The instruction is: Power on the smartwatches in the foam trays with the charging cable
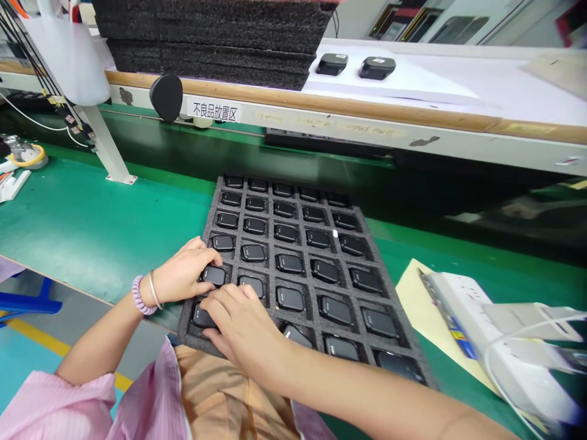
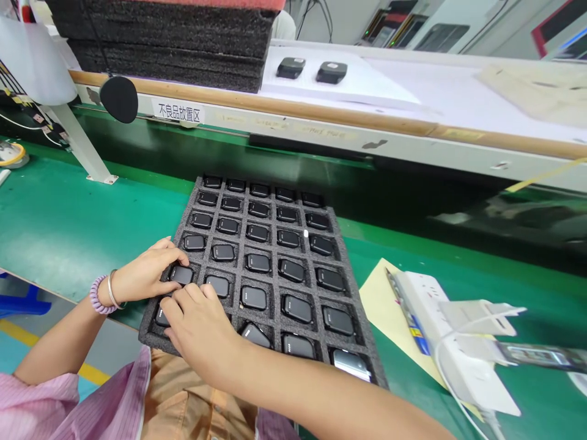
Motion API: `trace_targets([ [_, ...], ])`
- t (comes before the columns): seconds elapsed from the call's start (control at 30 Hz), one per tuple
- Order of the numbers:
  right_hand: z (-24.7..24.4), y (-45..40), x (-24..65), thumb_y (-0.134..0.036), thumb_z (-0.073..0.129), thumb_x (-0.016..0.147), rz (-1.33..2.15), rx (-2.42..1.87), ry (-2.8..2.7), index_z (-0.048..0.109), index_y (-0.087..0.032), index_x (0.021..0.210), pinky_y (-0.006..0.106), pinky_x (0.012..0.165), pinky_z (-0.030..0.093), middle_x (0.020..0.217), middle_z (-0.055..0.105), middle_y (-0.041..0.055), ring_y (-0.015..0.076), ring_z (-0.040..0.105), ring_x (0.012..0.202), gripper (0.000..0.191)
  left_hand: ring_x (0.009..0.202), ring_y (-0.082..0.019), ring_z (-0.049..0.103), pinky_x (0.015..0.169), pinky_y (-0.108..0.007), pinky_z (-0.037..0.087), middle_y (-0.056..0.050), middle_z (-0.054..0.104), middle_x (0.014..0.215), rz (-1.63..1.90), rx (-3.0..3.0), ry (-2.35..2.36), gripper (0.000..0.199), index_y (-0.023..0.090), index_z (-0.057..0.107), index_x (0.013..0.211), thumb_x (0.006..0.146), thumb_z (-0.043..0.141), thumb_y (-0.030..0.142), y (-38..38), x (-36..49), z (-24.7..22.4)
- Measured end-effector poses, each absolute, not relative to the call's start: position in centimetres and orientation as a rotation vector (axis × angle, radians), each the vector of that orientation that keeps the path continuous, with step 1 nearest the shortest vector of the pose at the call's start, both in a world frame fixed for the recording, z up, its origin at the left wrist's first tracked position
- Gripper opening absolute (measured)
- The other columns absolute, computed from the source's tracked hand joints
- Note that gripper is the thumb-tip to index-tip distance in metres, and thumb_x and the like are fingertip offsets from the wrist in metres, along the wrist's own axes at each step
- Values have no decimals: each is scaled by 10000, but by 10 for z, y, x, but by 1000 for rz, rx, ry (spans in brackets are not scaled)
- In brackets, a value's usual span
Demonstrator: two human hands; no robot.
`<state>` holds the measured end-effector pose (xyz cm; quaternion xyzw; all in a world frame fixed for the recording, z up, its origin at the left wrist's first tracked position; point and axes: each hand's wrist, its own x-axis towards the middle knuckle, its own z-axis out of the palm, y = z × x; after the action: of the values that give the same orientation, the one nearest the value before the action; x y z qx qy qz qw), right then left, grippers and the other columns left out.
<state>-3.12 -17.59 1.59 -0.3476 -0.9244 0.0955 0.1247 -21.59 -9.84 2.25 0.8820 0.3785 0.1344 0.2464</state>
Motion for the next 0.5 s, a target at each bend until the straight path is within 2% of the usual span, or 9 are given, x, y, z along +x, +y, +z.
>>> trace_targets([
  [0.1,12,-175,-29,-237,752,858,338,-955,-2668,586,-141,1067,399,782,387,1060,655,96,263,527,939,283,1024,-236,520,907,-354,490,-56,613,993,385,2335,988,317,194,547,1010,747,705,111,-95,-218,23],
  [0.3,9,-167,-26,-215,662,894,500,-867,-2709,565,-163,1045,389,817,384,1096,632,98,250,487,966,187,1037,-231,511,929,-359,478,-51,615,1011,412,2312,956,285,194,550,1011,766,672,116,-92,-221,19],
  [0.5,10,-162,-24,-203,671,867,610,-851,-2696,547,-162,1004,371,813,360,1088,621,94,237,455,949,189,1034,-232,504,940,-368,466,-44,622,993,397,2318,944,242,194,550,981,776,667,142,-90,-222,15],
])
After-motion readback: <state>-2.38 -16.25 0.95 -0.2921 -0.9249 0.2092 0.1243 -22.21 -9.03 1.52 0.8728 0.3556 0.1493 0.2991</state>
